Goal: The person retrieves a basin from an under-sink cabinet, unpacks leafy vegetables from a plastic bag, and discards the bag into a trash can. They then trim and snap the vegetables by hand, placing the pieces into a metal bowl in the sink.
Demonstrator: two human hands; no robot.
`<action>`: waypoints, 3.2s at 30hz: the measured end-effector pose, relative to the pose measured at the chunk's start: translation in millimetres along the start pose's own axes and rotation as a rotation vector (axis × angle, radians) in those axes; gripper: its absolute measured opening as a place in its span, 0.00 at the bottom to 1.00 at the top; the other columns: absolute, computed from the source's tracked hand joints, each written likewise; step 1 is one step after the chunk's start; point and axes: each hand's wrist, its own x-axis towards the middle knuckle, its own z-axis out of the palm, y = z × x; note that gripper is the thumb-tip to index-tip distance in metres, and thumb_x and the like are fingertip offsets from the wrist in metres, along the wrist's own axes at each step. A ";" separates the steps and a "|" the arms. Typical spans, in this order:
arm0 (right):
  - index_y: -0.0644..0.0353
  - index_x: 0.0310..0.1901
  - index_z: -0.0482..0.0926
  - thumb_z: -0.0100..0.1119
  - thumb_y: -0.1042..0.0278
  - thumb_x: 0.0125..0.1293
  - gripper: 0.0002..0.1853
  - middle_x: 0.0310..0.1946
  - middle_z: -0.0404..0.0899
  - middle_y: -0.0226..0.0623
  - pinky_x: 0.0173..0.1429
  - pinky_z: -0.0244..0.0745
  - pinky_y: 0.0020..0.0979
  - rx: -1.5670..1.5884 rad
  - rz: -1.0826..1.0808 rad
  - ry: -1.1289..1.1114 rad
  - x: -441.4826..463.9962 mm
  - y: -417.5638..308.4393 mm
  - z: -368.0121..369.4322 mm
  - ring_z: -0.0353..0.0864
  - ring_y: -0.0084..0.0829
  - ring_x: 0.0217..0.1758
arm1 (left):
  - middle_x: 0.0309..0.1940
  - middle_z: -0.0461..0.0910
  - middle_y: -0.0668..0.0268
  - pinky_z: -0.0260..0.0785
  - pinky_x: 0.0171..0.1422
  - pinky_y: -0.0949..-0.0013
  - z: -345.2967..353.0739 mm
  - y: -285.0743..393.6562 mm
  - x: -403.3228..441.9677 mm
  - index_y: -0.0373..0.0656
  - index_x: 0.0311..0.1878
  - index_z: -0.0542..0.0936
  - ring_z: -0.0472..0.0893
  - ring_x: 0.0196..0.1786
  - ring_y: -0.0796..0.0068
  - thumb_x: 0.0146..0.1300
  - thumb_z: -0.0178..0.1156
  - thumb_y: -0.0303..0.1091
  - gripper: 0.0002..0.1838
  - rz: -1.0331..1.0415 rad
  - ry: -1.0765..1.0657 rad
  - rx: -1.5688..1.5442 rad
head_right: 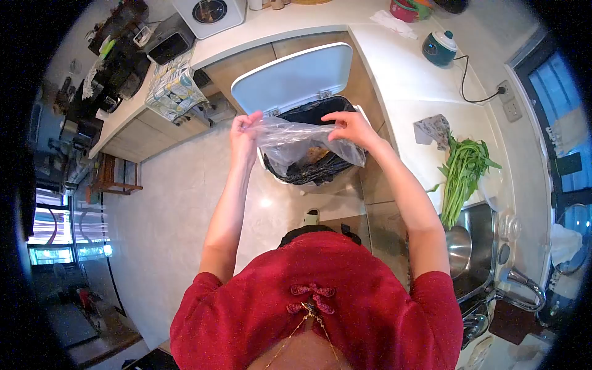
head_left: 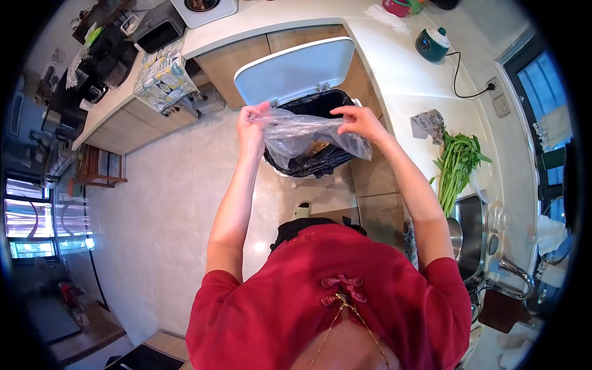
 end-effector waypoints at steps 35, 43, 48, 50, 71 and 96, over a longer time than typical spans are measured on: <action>0.21 0.66 0.38 0.57 0.74 0.54 0.48 0.57 0.61 0.45 0.45 0.71 0.44 -1.109 0.442 -0.190 54.5 67.0 0.0 0.75 0.46 0.50 | 0.71 0.29 0.59 0.48 0.64 0.37 -3.4 -64.2 33.9 0.74 0.68 0.35 0.46 0.71 0.47 0.30 0.74 0.30 0.68 -0.339 -0.589 1.672; 0.25 0.67 0.43 0.54 0.73 0.56 0.44 0.64 0.54 0.46 0.52 0.70 0.42 -1.030 0.574 -0.300 68.2 76.3 1.4 0.73 0.43 0.55 | 0.71 0.34 0.56 0.48 0.64 0.36 -4.0 -91.3 39.0 0.65 0.70 0.37 0.48 0.71 0.52 0.32 0.76 0.37 0.66 -0.400 -0.491 1.601; 0.26 0.66 0.50 0.52 0.75 0.55 0.41 0.54 0.61 0.47 0.50 0.71 0.42 -1.007 0.399 -0.156 49.4 105.0 18.5 0.75 0.44 0.49 | 0.69 0.44 0.46 0.52 0.68 0.60 -18.1 -122.6 32.9 0.60 0.68 0.54 0.52 0.70 0.55 0.37 0.73 0.37 0.52 -0.147 -0.423 1.200; 0.28 0.65 0.54 0.52 0.75 0.55 0.38 0.51 0.62 0.45 0.50 0.71 0.44 -0.923 0.414 -0.178 42.7 106.7 25.4 0.75 0.46 0.49 | 0.65 0.53 0.42 0.54 0.67 0.69 -18.3 -130.3 27.5 0.59 0.60 0.70 0.54 0.69 0.55 0.43 0.69 0.36 0.36 -0.090 -0.402 1.035; 0.60 0.44 0.69 0.45 0.84 0.58 0.13 0.25 0.73 0.42 0.13 0.58 0.19 1.446 0.774 0.429 10.6 233.1 12.1 0.67 0.24 0.17 | 0.38 0.78 0.59 0.70 0.52 0.58 -85.3 -171.6 23.0 0.39 0.40 0.74 0.78 0.43 0.62 0.63 0.45 0.33 0.11 -1.047 0.014 -0.565; 0.56 0.41 0.77 0.61 0.69 0.51 0.13 0.48 0.72 0.44 0.60 0.59 0.49 -0.344 -0.183 0.297 15.6 117.8 84.6 0.65 0.49 0.57 | 0.62 0.62 0.62 0.45 0.65 0.42 36.6 -125.6 38.6 0.57 0.38 0.82 0.56 0.66 0.53 0.44 0.63 0.35 0.14 0.432 -0.768 1.519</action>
